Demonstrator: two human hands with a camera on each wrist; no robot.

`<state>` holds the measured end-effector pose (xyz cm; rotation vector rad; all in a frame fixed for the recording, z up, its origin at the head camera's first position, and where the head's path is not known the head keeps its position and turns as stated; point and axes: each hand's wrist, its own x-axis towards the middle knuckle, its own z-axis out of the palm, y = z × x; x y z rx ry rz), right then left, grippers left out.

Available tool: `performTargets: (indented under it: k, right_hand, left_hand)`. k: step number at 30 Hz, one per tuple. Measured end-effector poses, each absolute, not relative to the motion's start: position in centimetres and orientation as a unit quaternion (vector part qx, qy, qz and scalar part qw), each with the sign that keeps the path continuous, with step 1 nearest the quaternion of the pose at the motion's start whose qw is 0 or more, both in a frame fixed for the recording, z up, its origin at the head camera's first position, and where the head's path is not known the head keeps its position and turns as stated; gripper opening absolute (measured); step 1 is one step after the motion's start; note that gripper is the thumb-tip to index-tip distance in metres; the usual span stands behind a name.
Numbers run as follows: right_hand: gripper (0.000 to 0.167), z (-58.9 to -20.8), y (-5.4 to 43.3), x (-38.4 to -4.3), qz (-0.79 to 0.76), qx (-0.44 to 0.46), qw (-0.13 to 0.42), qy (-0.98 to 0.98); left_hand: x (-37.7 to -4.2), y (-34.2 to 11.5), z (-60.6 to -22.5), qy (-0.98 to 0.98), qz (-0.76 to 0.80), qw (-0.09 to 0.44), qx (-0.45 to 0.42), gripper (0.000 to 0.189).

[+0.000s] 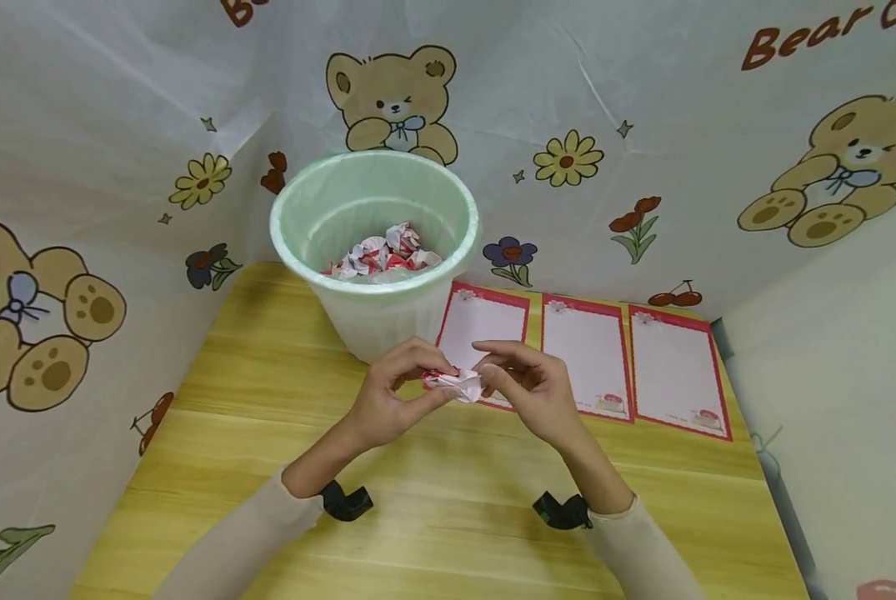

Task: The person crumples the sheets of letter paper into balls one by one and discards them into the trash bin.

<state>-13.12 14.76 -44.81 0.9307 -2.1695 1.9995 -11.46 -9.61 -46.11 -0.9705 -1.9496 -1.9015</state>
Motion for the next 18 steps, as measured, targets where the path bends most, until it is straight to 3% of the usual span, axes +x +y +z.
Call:
performTargets:
  k: [18]
  right_hand:
    - [0.031,-40.0,13.6,-21.1,0.632,0.245,0.100,-0.728]
  left_hand:
    - [-10.9,-9.6,-46.9,-0.676,-0.648,0.121,-0.330,0.033]
